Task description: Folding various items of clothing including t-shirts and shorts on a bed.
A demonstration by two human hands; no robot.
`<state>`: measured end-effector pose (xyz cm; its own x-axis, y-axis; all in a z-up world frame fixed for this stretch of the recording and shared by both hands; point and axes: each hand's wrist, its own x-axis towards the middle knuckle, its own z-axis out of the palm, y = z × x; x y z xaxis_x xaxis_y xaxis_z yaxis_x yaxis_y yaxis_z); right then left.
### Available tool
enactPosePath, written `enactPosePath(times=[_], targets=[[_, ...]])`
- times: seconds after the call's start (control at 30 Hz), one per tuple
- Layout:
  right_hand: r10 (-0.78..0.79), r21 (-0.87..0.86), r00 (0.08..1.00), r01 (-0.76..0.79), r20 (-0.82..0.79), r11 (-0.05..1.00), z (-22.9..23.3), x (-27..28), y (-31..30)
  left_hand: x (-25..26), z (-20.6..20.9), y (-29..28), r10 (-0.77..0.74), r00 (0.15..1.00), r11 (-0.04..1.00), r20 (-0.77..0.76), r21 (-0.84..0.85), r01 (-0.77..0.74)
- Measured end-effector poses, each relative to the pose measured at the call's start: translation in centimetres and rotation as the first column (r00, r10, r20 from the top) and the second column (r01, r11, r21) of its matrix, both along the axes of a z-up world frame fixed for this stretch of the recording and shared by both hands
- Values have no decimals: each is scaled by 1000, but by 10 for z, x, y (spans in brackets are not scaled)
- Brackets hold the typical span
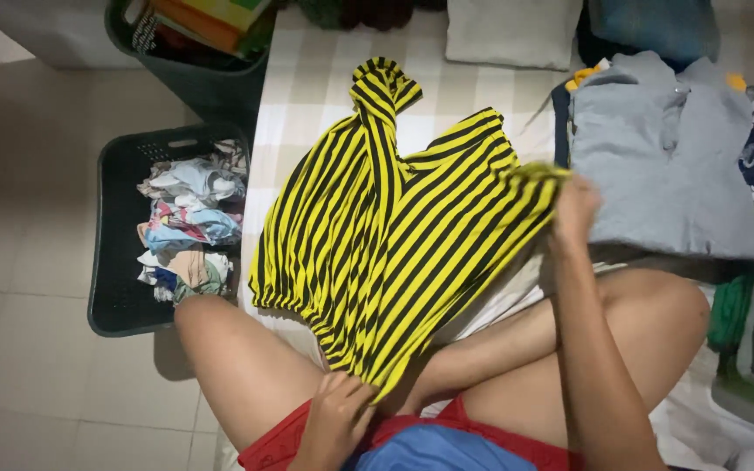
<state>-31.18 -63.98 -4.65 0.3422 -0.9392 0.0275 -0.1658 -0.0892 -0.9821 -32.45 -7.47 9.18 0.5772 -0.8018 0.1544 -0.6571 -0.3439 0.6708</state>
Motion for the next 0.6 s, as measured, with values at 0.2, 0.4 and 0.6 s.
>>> enactPosePath(times=[0.2, 0.4, 0.6], targets=[[-145, 9, 907, 154, 395, 988, 22, -45, -23, -22, -1, -19, -234, 937, 970, -257, -128, 207], [-209, -72, 795, 301, 569, 951, 38, -101, -51, -37, 24, -42, -295, 814, 952, -500, -223, 208], [-199, -245, 821, 376, 535, 894, 57, -54, -59, -12, 0, -24, 74, 858, 979, -508, -125, -159]])
